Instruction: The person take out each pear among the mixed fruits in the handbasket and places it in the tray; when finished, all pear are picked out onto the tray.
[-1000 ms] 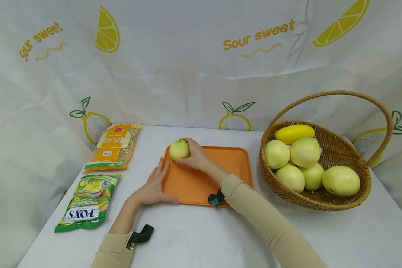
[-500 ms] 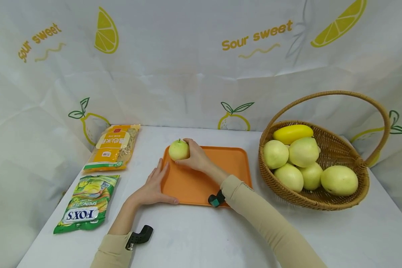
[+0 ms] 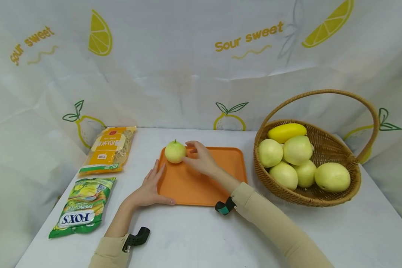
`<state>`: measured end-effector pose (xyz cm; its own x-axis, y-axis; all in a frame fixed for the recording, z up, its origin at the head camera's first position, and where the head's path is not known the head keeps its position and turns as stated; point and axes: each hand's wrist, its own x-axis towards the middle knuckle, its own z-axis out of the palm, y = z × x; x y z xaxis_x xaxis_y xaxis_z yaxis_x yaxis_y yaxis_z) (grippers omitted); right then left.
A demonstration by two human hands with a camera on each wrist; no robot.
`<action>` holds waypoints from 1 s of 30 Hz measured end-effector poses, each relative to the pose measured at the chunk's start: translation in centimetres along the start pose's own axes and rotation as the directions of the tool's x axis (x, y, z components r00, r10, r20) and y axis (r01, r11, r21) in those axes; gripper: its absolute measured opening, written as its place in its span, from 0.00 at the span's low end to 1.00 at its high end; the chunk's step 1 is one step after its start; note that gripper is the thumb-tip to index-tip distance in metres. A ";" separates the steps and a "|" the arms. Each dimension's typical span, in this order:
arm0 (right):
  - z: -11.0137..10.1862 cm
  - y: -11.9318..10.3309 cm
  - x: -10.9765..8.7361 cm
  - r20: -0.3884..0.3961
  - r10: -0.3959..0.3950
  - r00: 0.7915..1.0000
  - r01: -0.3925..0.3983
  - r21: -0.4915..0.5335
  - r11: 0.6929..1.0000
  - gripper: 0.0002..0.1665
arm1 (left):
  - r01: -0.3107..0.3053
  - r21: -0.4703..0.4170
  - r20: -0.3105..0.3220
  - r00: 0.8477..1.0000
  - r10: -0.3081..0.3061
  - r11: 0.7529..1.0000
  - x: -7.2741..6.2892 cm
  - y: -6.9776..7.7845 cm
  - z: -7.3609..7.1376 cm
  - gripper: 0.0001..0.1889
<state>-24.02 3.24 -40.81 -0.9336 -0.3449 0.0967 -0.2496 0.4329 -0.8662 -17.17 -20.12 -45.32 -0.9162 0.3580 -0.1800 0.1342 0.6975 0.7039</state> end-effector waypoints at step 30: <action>-9.9 -2.8 -10.5 0.116 -0.084 0.990 0.082 0.022 0.996 0.25 | -0.049 -0.001 -0.017 0.999 0.049 0.999 -0.2 -0.1 -0.1 0.71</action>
<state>-16.07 13.86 -34.57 -0.8732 -0.4743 0.1116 -0.3194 0.3843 -0.8662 -17.04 -20.33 -45.23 -0.9149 0.3810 -0.1333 0.1788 0.6785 0.7125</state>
